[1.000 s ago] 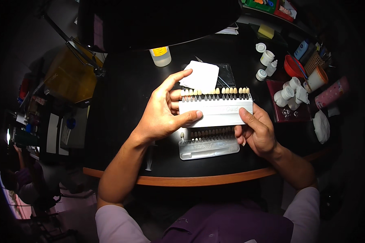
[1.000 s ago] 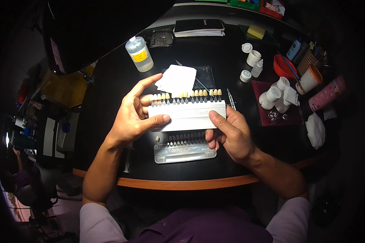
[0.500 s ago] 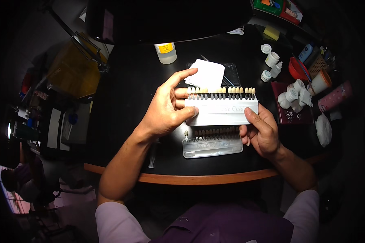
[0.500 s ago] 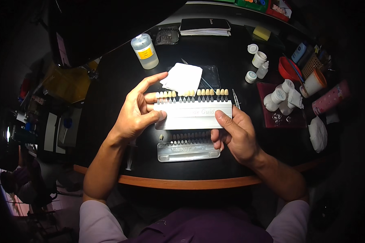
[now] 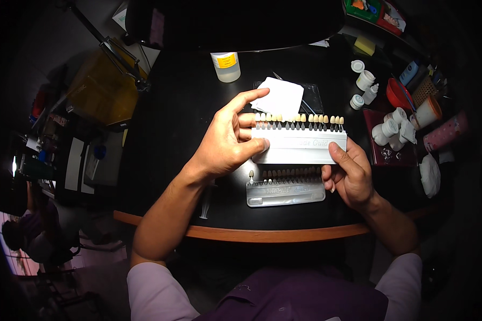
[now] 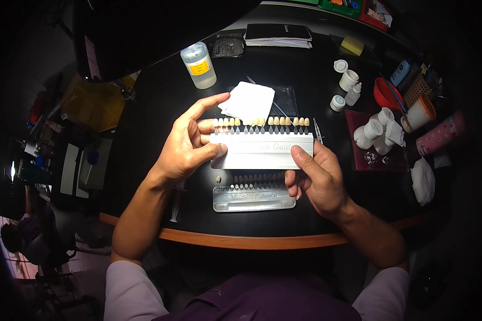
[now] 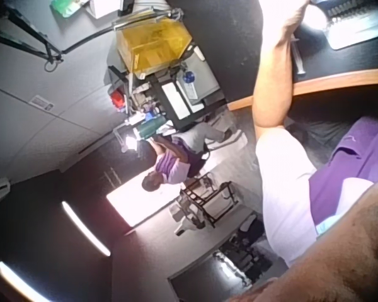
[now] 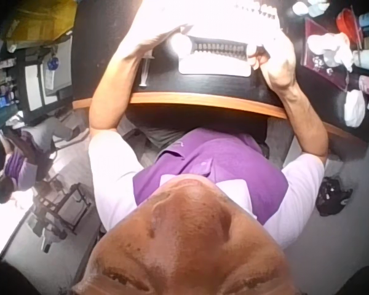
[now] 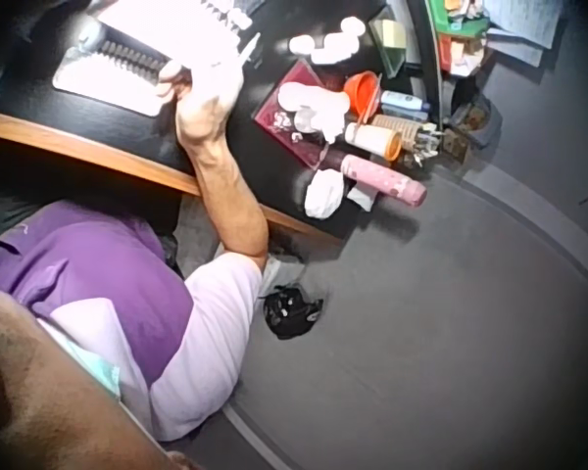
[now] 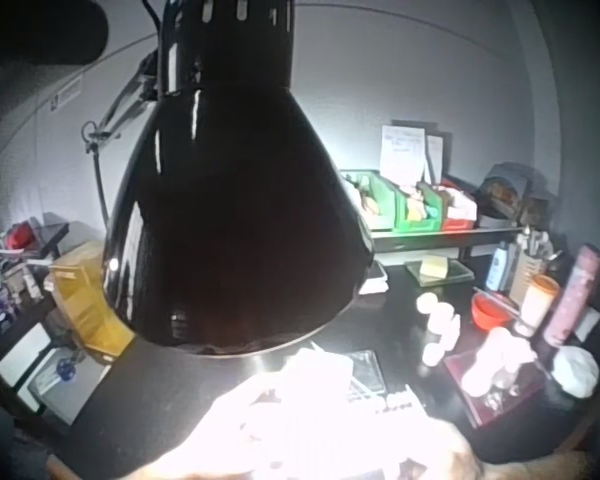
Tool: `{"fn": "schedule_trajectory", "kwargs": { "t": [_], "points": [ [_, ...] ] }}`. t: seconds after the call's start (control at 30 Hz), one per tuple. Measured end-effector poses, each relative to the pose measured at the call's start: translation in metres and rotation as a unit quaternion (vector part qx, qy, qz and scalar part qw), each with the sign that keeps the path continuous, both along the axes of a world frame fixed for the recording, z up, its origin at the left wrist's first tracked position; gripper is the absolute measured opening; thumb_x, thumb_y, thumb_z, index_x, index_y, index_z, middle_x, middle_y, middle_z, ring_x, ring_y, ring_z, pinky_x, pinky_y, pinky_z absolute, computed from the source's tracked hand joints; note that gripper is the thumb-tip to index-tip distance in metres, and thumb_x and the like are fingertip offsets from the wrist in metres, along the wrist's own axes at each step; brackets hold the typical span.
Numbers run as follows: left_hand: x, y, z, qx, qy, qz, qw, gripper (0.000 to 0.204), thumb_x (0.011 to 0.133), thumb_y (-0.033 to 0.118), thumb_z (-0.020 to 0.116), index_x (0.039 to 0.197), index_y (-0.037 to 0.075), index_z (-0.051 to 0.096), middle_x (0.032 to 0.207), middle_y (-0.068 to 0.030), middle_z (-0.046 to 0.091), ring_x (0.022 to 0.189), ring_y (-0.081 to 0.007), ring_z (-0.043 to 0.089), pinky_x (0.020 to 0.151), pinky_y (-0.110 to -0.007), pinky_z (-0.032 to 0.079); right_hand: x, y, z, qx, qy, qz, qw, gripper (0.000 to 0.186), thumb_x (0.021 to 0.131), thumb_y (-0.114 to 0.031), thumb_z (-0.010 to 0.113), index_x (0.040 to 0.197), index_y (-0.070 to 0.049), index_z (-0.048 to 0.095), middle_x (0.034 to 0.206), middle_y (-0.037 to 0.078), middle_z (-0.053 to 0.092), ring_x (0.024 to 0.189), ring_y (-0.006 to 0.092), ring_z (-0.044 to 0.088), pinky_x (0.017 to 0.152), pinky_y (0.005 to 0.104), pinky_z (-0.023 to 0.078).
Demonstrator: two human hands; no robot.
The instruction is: The person operates a dental porcelain furnace by pressing buttons on the control panel and then moves to a laboratory bench where they use tweezers and a tissue to compare a dental crown against various teeth on multiple shade guide tools.
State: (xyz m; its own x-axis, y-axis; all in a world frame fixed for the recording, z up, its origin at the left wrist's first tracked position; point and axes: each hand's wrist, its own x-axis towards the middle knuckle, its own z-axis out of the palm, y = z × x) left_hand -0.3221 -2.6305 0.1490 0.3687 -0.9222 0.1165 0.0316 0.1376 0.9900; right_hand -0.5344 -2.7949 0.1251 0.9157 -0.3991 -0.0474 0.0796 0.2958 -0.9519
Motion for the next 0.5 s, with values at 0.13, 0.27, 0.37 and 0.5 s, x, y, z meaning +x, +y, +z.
{"fn": "schedule_trajectory", "kwargs": {
  "t": [0.13,0.27,0.37,0.5],
  "points": [
    [0.0009,-0.0004,-0.0016,-0.006,-0.013,0.001,1.000,0.080,0.076,-0.012,0.060,0.150,-0.005,0.033,0.116,-0.0224,0.069,0.103,-0.0193,0.071,0.093,-0.030,0.056,-0.0015,-0.0028,-0.0006,0.004,0.004,0.012,1.000,0.030,0.107,-0.026,0.049,0.115,0.002,0.053,0.081,0.009,0.062,0.059,0.0105,0.057,0.050,0.0226,0.050],
    [0.0018,-0.0007,-0.0024,-0.008,-0.020,-0.006,1.000,0.072,0.077,-0.010,0.061,0.145,-0.005,0.040,0.116,-0.0232,0.069,0.105,-0.0201,0.071,0.093,-0.031,0.056,-0.0008,-0.0010,0.0010,0.001,0.004,0.006,1.000,0.029,0.107,-0.026,0.049,0.115,0.002,0.054,0.081,0.009,0.062,0.059,0.0103,0.057,0.050,0.0226,0.050],
    [0.0024,0.0002,-0.0009,-0.007,-0.016,-0.018,1.000,0.065,0.078,-0.008,0.062,0.141,-0.005,0.046,0.116,-0.0231,0.069,0.106,-0.0206,0.071,0.093,-0.031,0.057,0.0000,0.0007,0.0013,-0.003,0.005,-0.004,1.000,0.029,0.107,-0.026,0.048,0.115,0.002,0.054,0.080,0.009,0.061,0.058,0.0105,0.057,0.050,0.0223,0.050],
    [0.0022,0.0022,-0.0025,-0.020,-0.002,-0.006,1.000,0.057,0.082,-0.005,0.065,0.137,-0.005,0.049,0.114,-0.0216,0.070,0.103,-0.0192,0.071,0.092,-0.030,0.057,-0.0002,-0.0013,-0.0013,-0.013,0.004,0.013,1.000,0.030,0.107,-0.026,0.046,0.116,0.002,0.053,0.078,0.009,0.061,0.057,0.0108,0.057,0.049,0.0216,0.049]
  ]
}}
